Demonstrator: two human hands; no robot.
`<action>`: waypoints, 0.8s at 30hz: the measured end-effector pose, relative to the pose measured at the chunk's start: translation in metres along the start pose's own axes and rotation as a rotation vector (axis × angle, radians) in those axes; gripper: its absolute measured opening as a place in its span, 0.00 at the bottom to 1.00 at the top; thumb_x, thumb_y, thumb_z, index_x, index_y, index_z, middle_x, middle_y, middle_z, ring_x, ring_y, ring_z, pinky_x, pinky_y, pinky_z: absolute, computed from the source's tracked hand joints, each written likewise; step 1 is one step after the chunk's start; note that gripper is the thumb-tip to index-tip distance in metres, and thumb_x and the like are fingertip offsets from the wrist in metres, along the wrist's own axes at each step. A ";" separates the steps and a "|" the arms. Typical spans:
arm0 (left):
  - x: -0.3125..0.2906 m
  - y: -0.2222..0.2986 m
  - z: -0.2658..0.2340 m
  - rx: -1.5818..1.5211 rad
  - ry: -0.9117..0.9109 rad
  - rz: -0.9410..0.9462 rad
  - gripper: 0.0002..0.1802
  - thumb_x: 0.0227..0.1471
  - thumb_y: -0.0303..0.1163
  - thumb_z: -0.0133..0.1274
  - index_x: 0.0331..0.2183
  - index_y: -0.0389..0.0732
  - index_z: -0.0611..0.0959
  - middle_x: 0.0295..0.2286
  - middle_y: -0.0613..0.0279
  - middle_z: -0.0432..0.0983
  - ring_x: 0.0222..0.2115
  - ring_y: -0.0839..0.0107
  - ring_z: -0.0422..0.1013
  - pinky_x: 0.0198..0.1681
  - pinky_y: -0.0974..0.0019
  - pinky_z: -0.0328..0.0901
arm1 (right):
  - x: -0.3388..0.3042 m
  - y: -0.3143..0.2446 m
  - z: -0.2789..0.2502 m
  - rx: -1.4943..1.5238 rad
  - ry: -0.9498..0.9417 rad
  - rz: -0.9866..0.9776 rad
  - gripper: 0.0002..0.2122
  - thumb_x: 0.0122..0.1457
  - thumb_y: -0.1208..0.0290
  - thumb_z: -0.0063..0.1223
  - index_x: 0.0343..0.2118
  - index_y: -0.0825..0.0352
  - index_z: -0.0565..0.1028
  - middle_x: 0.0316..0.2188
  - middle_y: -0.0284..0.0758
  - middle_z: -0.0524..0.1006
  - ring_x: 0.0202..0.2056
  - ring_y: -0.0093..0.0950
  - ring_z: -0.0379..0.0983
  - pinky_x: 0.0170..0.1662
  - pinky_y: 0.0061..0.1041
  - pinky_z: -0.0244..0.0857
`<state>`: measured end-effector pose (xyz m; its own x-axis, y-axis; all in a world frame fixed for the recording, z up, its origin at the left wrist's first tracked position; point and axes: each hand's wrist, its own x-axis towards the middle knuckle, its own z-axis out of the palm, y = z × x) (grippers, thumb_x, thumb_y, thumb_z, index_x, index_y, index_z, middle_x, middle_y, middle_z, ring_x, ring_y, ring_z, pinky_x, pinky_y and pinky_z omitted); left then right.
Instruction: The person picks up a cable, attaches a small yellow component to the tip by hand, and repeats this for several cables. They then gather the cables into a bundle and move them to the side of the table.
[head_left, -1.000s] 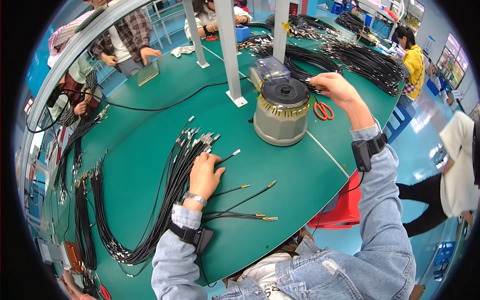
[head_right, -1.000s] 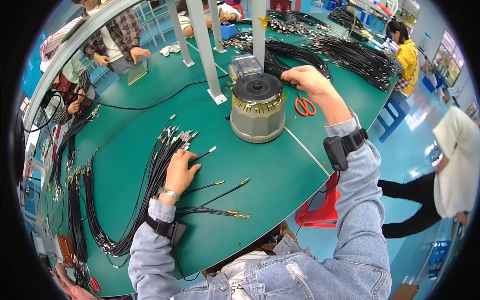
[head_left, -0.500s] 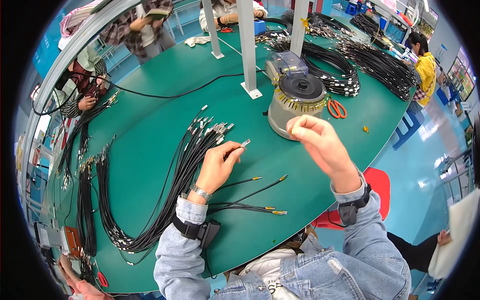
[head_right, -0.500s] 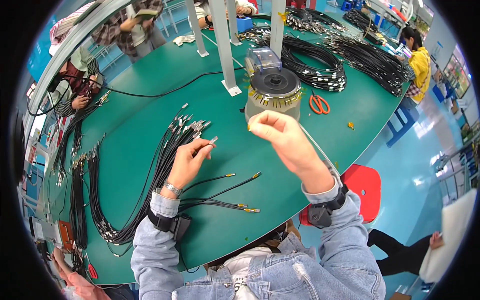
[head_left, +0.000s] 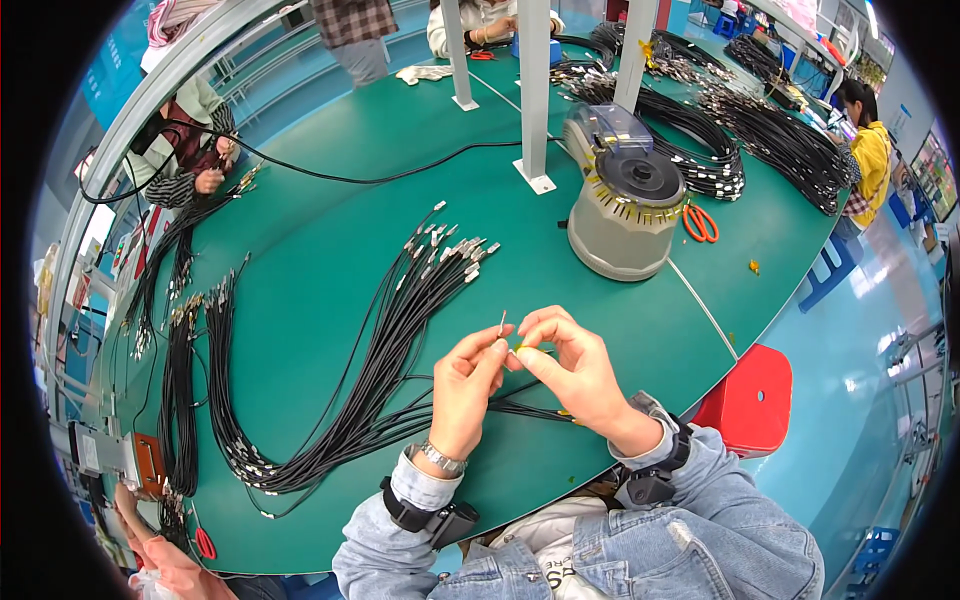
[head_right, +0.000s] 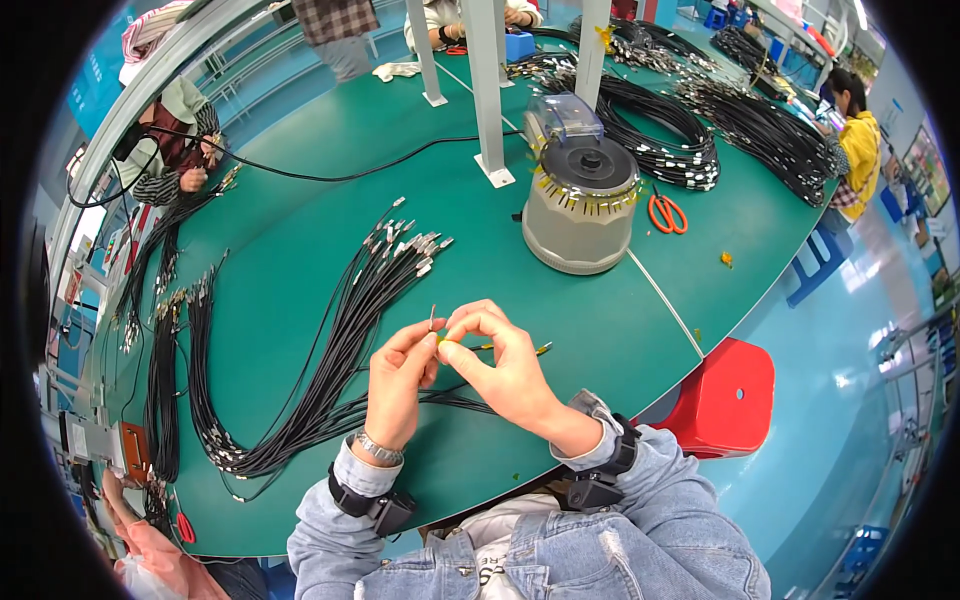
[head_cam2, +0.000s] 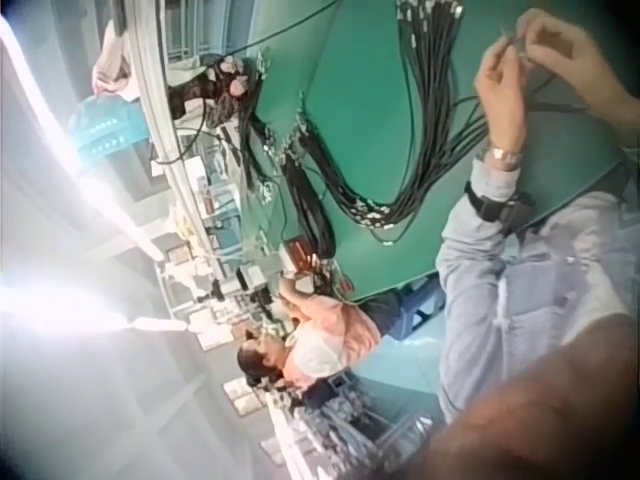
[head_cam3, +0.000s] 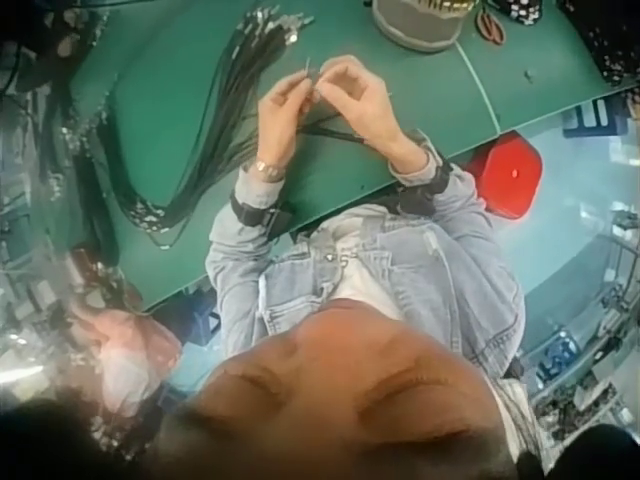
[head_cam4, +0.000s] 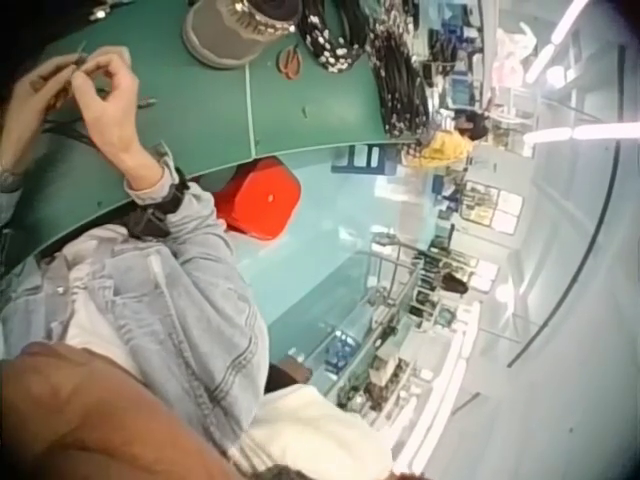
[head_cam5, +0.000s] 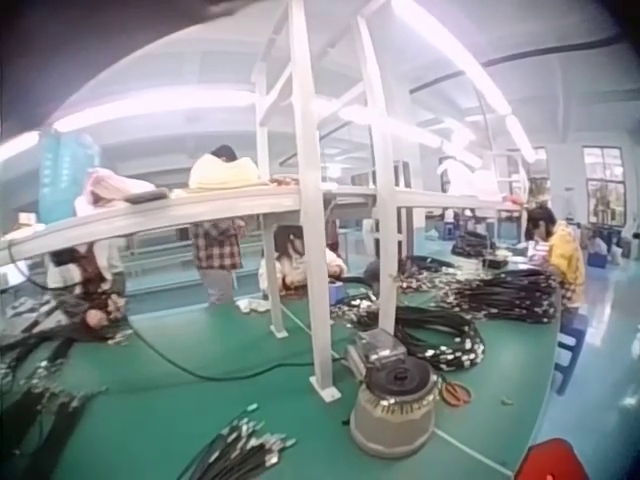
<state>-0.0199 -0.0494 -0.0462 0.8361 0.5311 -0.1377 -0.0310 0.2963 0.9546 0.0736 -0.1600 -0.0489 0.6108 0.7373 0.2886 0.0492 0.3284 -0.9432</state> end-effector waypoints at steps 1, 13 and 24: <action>-0.001 -0.001 0.000 -0.026 0.018 0.010 0.12 0.53 0.30 0.49 0.39 0.36 0.77 0.21 0.69 0.72 0.17 0.85 0.58 0.19 0.81 0.52 | 0.000 0.004 0.003 0.008 0.027 0.015 0.03 0.51 0.77 0.52 0.27 0.69 0.70 0.37 0.34 0.66 0.41 0.23 0.63 0.47 0.23 0.55; -0.006 -0.012 0.001 0.088 0.135 0.138 0.09 0.51 0.27 0.52 0.35 0.34 0.79 0.24 0.65 0.75 0.20 0.82 0.67 0.20 0.81 0.59 | -0.001 0.012 0.010 -0.126 0.113 -0.057 0.03 0.50 0.79 0.52 0.27 0.69 0.70 0.37 0.35 0.67 0.41 0.25 0.63 0.47 0.24 0.56; -0.010 -0.021 0.009 0.192 0.193 0.356 0.07 0.46 0.20 0.55 0.32 0.33 0.81 0.22 0.63 0.75 0.19 0.82 0.69 0.21 0.79 0.64 | -0.003 0.017 0.013 -0.049 0.146 -0.105 0.04 0.49 0.86 0.49 0.27 0.71 0.69 0.37 0.37 0.66 0.39 0.24 0.65 0.44 0.24 0.61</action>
<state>-0.0230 -0.0679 -0.0629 0.6740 0.7168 0.1787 -0.1804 -0.0748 0.9807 0.0627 -0.1486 -0.0640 0.7084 0.6058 0.3622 0.1546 0.3675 -0.9171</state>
